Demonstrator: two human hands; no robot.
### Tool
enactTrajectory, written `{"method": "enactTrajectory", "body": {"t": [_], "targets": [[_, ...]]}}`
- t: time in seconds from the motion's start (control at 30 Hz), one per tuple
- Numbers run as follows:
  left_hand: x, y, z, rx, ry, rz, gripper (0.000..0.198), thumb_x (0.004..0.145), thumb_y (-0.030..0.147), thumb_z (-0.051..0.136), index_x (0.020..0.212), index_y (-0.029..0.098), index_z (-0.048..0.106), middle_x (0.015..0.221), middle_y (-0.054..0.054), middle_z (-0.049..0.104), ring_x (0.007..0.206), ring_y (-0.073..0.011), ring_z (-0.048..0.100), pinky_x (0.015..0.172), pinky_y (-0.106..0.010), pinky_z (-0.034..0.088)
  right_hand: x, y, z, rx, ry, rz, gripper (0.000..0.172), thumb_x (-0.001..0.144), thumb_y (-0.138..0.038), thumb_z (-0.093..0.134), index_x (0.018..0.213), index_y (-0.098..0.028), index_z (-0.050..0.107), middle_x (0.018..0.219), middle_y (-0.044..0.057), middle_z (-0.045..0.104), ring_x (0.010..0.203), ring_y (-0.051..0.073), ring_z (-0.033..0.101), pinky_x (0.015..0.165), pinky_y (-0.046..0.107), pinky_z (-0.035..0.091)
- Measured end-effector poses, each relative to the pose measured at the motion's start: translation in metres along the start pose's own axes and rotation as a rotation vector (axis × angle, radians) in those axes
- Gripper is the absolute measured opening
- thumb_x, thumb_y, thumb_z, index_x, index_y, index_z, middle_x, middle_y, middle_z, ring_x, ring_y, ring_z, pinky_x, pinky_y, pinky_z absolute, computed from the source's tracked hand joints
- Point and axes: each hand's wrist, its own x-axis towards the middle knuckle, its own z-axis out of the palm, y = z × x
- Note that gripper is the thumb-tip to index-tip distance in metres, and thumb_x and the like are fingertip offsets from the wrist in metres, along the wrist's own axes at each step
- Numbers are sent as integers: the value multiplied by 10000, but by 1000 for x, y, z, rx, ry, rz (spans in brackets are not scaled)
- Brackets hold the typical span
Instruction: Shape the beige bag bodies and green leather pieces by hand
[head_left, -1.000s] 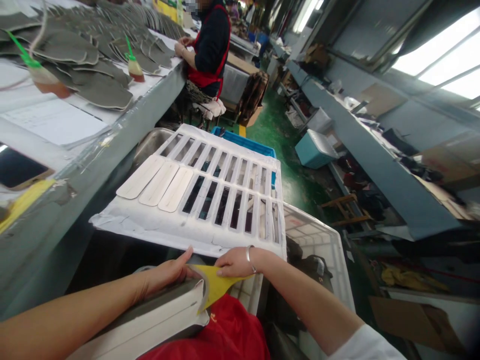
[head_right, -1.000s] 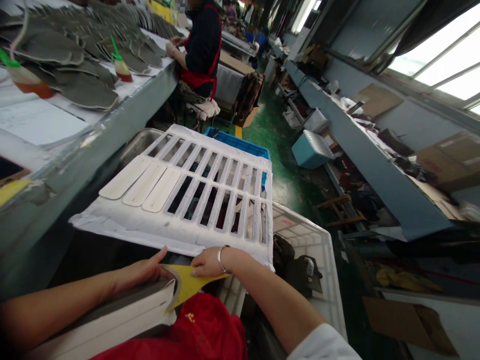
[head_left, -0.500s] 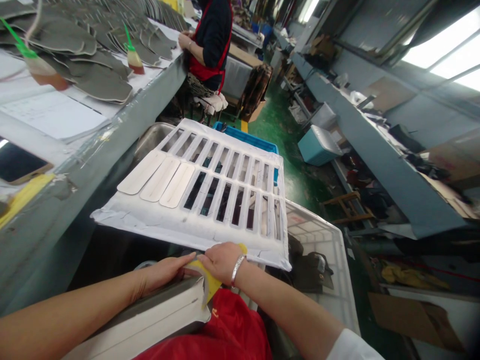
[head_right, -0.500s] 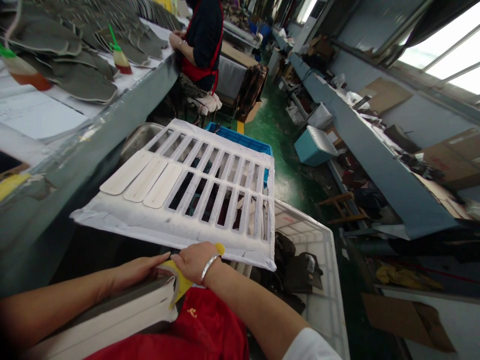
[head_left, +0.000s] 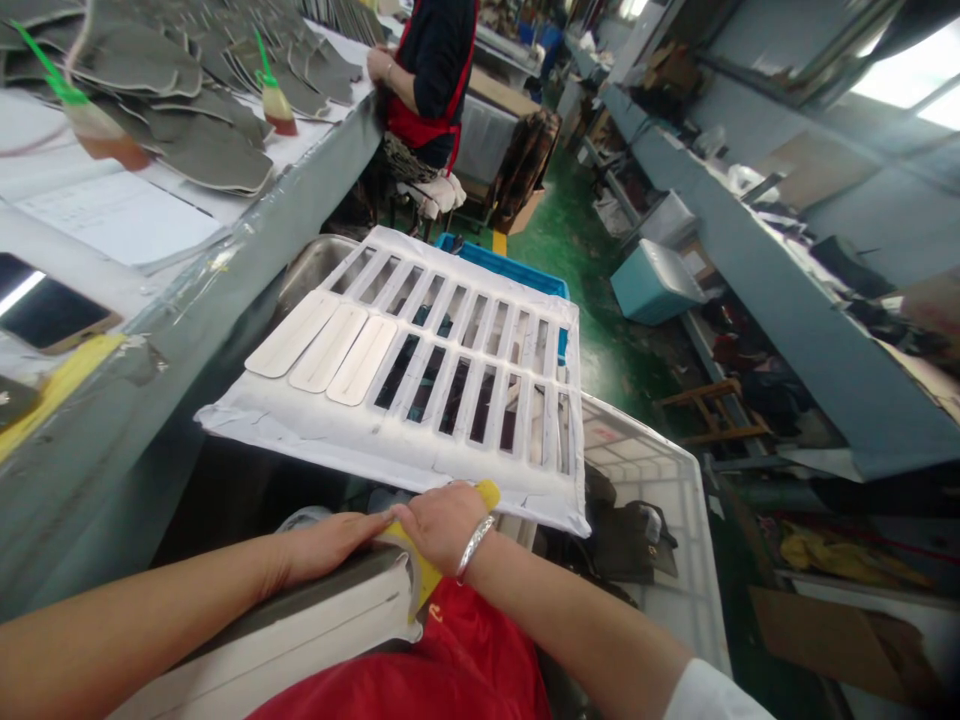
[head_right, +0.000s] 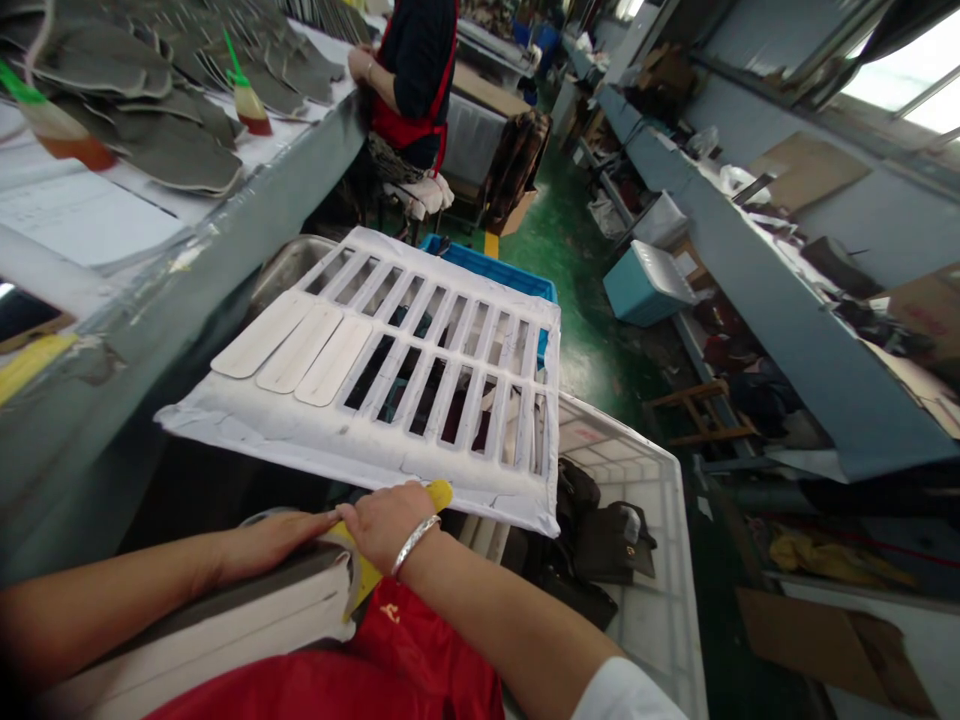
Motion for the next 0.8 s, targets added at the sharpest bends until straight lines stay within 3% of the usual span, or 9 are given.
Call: {"method": "enactTrajectory", "body": {"t": [0.13,0.3,0.57,0.8], "targets": [[-5,0,0,83,-10,19,582,831,541,277,1131,156,595,985,-71,650,941,-247,565,884,-310,384,-2,-1,-2,13,-14,-21,582,946,-446,149,800,-184,648,838,62,689,767,215,632,687,358,427],[-8,-8,-3,250,-63,90,583,853,468,286,1342,166,383,1171,-101,587,1053,-252,535,956,-327,343,-3,1,-3,17,-31,-58,569,947,-439,157,799,-183,643,839,63,688,767,219,635,668,353,438],[-12,-9,-2,249,-110,71,511,901,469,231,1332,249,396,1178,-44,586,1056,-223,532,959,-299,344,-4,2,6,57,-16,-123,562,942,-437,163,795,-188,646,827,56,689,766,226,641,615,339,460],[-19,1,0,448,-129,105,558,906,427,163,1322,132,390,1153,-111,582,1023,-227,549,925,-298,379,-7,-2,0,69,-92,-102,585,941,-434,132,833,-187,651,856,71,688,801,240,643,629,362,482]]}}
